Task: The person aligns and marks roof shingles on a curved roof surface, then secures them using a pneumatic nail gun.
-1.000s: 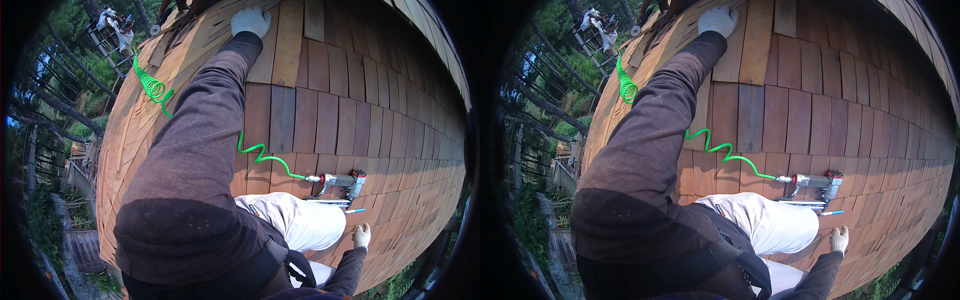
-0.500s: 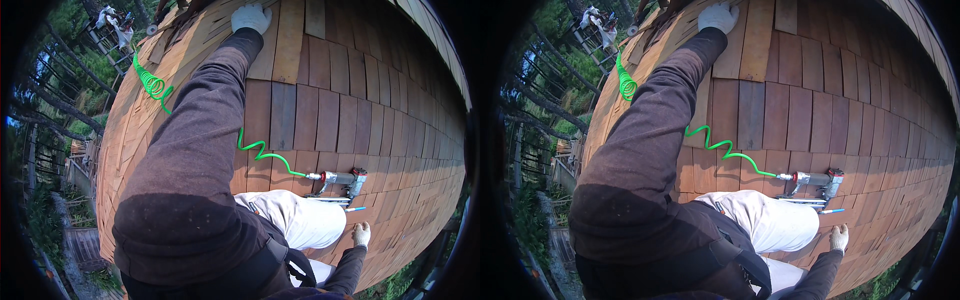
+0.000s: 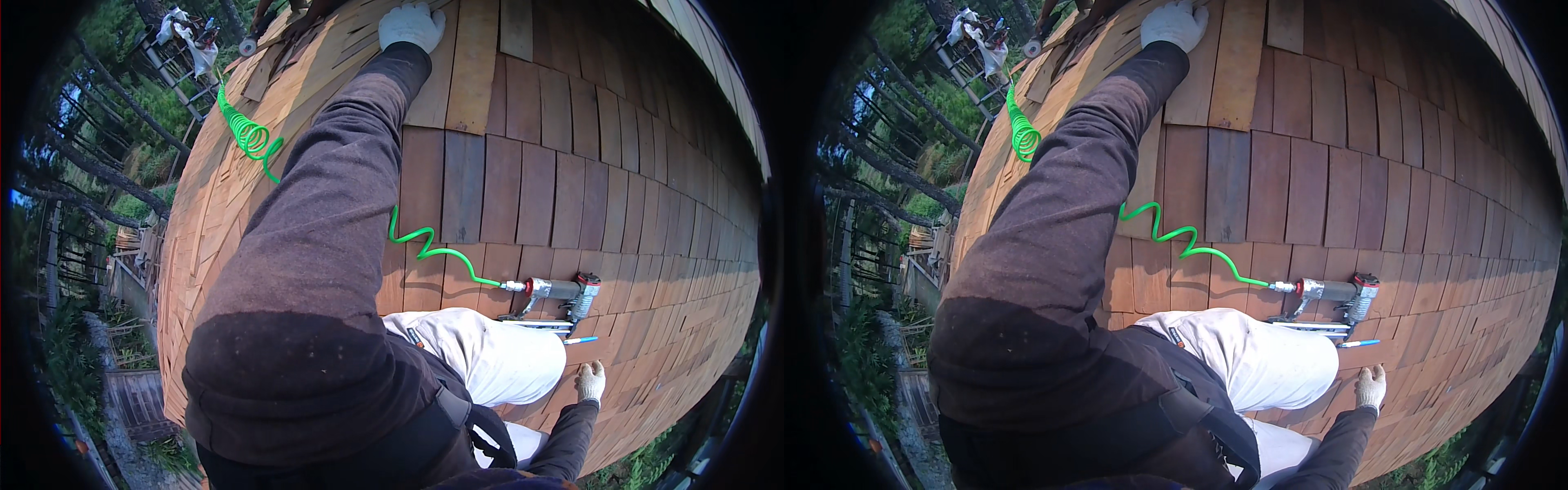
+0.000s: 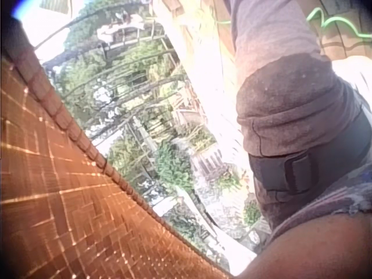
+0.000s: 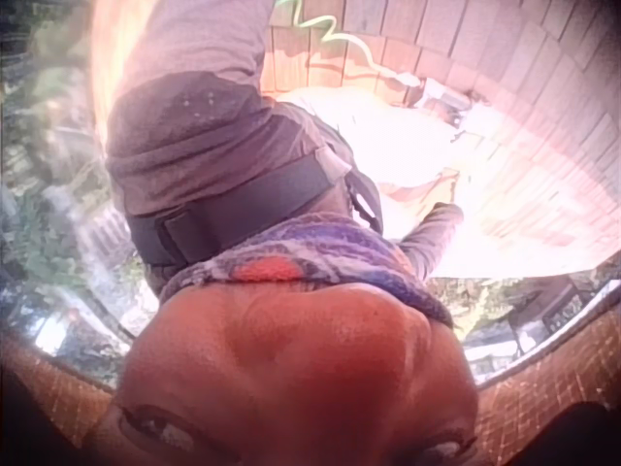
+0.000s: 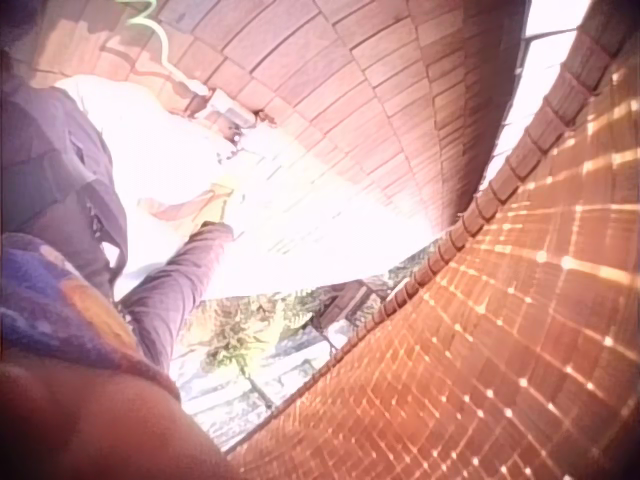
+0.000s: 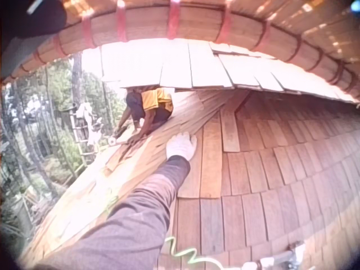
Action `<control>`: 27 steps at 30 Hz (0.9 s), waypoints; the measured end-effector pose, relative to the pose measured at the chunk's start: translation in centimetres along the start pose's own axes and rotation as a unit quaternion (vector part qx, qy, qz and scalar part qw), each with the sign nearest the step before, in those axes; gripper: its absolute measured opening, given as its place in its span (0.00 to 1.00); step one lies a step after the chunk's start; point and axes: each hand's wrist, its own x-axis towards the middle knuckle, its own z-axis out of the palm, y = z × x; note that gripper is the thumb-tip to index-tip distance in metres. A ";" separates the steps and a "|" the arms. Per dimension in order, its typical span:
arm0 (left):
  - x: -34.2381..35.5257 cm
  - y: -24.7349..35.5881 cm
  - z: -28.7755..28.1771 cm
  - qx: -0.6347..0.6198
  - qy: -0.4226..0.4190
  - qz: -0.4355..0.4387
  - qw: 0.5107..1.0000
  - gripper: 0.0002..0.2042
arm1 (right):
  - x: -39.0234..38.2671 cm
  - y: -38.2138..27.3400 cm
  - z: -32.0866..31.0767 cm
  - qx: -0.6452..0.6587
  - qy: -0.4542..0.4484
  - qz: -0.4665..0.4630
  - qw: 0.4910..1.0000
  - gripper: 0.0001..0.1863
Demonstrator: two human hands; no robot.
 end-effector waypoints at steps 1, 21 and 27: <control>-0.1 0.0 0.0 -0.002 0.000 0.001 1.000 0.21 | 0.1 0.1 0.0 0.000 0.000 0.000 1.000 0.29; 0.2 -0.2 -0.1 -0.008 -0.011 0.001 1.000 0.21 | -0.2 -0.3 0.0 0.005 0.007 0.012 1.000 0.28; 0.2 0.0 -0.2 -0.011 -0.022 -0.002 1.000 0.21 | 0.1 0.2 -0.1 0.005 0.005 0.002 1.000 0.28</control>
